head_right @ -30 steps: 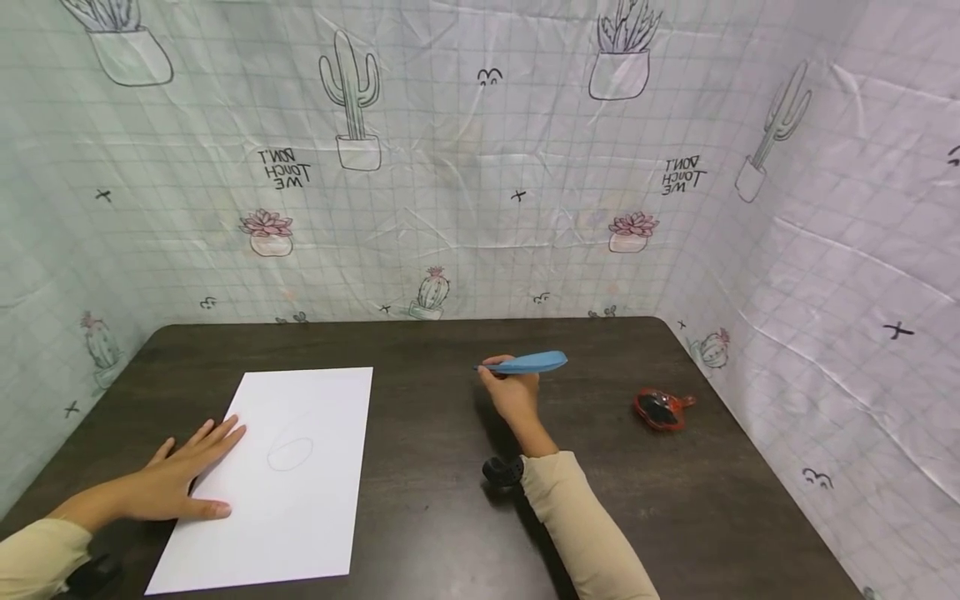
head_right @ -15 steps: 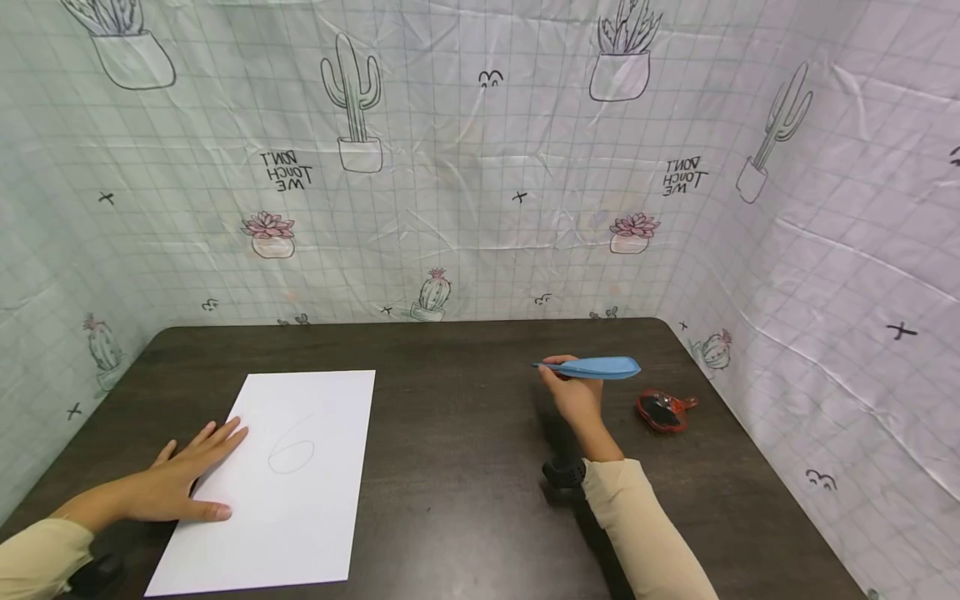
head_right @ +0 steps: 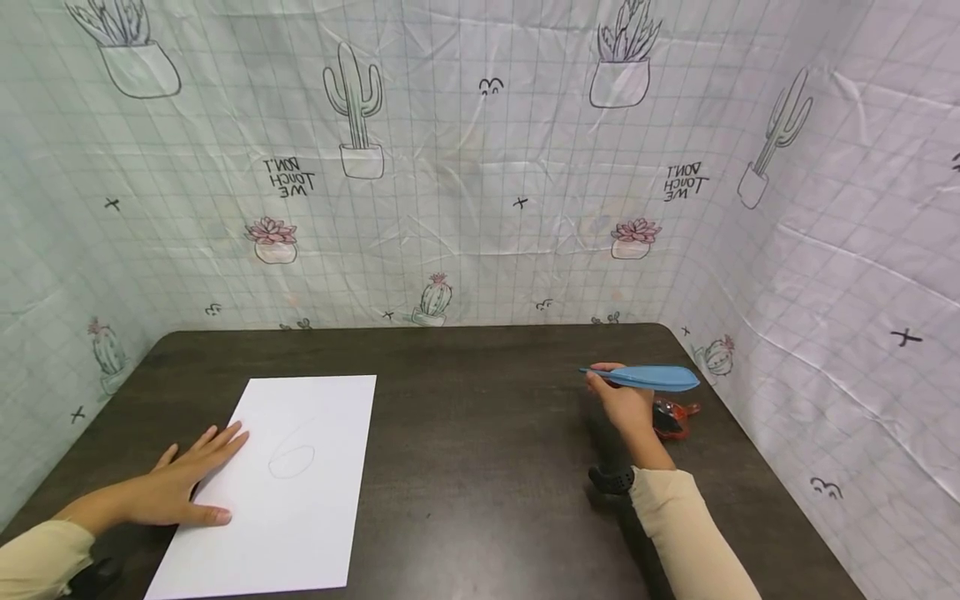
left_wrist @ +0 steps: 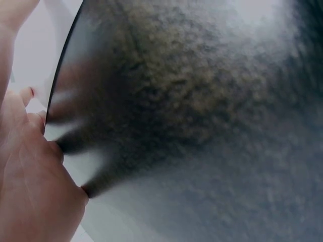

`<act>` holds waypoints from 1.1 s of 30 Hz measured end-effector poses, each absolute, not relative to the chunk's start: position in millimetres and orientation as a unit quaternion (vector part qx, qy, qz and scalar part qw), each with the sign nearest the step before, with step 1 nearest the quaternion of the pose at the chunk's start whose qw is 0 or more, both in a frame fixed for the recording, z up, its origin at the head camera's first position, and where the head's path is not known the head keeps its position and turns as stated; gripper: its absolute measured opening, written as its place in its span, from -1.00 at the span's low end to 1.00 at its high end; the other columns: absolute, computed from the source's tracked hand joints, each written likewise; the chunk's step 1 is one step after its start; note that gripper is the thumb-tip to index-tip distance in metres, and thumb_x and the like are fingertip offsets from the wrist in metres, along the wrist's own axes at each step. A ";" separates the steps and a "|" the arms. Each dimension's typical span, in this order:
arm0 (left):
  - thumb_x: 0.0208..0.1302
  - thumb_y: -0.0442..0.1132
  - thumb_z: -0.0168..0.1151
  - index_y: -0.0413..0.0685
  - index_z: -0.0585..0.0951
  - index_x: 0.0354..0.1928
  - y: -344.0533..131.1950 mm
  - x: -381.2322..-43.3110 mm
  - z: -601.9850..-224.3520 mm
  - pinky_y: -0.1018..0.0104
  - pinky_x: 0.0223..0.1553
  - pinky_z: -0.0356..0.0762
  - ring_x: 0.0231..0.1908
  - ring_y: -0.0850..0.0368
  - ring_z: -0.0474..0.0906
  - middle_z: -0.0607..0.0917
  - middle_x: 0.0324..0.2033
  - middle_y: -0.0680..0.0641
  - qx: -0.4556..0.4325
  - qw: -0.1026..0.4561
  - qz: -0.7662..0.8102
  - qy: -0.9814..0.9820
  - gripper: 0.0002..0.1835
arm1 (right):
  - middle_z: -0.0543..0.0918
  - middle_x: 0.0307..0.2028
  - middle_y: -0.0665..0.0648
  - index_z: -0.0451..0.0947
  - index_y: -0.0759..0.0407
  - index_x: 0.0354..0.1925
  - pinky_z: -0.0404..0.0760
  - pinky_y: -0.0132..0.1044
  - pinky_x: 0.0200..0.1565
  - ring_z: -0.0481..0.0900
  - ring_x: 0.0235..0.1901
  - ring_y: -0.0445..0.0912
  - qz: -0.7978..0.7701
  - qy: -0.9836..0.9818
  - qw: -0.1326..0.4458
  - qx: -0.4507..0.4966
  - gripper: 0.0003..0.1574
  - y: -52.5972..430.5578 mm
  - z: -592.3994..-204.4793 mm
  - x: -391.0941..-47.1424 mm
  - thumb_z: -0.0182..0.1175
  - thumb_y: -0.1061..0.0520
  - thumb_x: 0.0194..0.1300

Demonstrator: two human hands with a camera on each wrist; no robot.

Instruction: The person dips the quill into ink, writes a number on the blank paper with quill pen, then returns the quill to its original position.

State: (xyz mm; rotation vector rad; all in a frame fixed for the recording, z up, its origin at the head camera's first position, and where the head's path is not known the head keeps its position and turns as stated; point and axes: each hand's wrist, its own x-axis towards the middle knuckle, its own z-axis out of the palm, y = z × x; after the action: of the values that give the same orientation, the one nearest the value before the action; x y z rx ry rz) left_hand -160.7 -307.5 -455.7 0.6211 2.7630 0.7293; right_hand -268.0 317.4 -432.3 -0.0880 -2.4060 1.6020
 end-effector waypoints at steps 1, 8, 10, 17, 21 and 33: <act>-0.02 0.16 0.43 -0.08 0.07 0.48 -307.9 -160.9 -456.0 -0.66 0.02 -0.44 0.34 -0.61 -0.25 -0.05 0.46 -0.35 0.213 0.107 0.248 0.939 0.11 | 0.70 -0.46 -0.19 0.50 0.49 0.06 0.66 -0.41 -0.28 0.67 -0.44 -0.37 0.549 -0.827 0.122 -0.030 -0.54 321.3 -431.0 -267.5 0.25 0.19 0.29; -0.02 0.16 0.43 -0.08 0.07 0.48 -306.9 -160.1 -455.6 -0.65 0.03 -0.44 0.35 -0.60 -0.25 -0.05 0.46 -0.34 0.211 0.109 0.251 0.938 0.11 | 0.67 -0.47 -0.32 0.44 0.51 0.11 0.64 -0.49 -0.32 0.65 -0.48 -0.44 0.526 -0.840 0.135 -0.014 -0.51 343.5 -425.0 -263.5 0.19 0.18 0.34; -0.02 0.16 0.43 -0.09 0.08 0.48 -306.2 -159.4 -454.9 -0.65 0.03 -0.44 0.35 -0.60 -0.25 -0.05 0.46 -0.35 0.210 0.109 0.252 0.938 0.11 | 0.68 -0.46 -0.29 0.46 0.54 0.07 0.62 -0.52 -0.35 0.66 -0.47 -0.41 0.525 -0.836 0.159 0.004 -0.55 347.3 -425.9 -261.9 0.19 0.22 0.33; -0.02 0.15 0.43 -0.08 0.08 0.48 -306.2 -159.0 -454.3 -0.65 0.03 -0.43 0.35 -0.61 -0.24 -0.05 0.46 -0.35 0.211 0.106 0.252 0.939 0.10 | 0.74 -0.37 0.23 0.55 0.53 -0.06 0.62 -0.53 -0.40 0.66 -0.46 -0.41 0.473 -0.845 0.241 0.058 -0.72 350.2 -425.2 -253.1 0.19 0.35 0.29; -0.02 0.16 0.44 -0.09 0.09 0.48 -306.1 -158.6 -453.9 -0.64 0.03 -0.44 0.35 -0.61 -0.25 -0.04 0.46 -0.35 0.209 0.108 0.254 0.938 0.10 | 0.71 -0.28 0.39 0.60 0.42 -0.04 0.55 -0.60 -0.47 0.57 -0.49 -0.55 0.405 -0.883 0.237 0.030 -0.69 347.2 -417.4 -244.4 0.20 0.23 0.32; -0.03 0.18 0.43 -0.10 0.08 0.48 -306.1 -160.7 -455.0 -0.64 0.04 -0.44 0.36 -0.58 -0.26 -0.06 0.46 -0.34 0.202 0.114 0.245 0.941 0.12 | 0.68 -0.27 0.48 0.61 0.42 -0.01 0.43 -0.72 -0.52 0.50 -0.54 -0.64 0.411 -0.874 0.259 -0.002 -0.61 349.2 -416.1 -242.6 0.34 0.29 0.17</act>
State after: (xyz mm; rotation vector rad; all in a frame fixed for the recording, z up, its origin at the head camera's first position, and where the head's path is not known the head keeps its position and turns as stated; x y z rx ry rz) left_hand -160.7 -306.1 -455.0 0.5932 2.7606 0.7200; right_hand -242.6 349.2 -416.1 -0.0060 -2.3687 1.1125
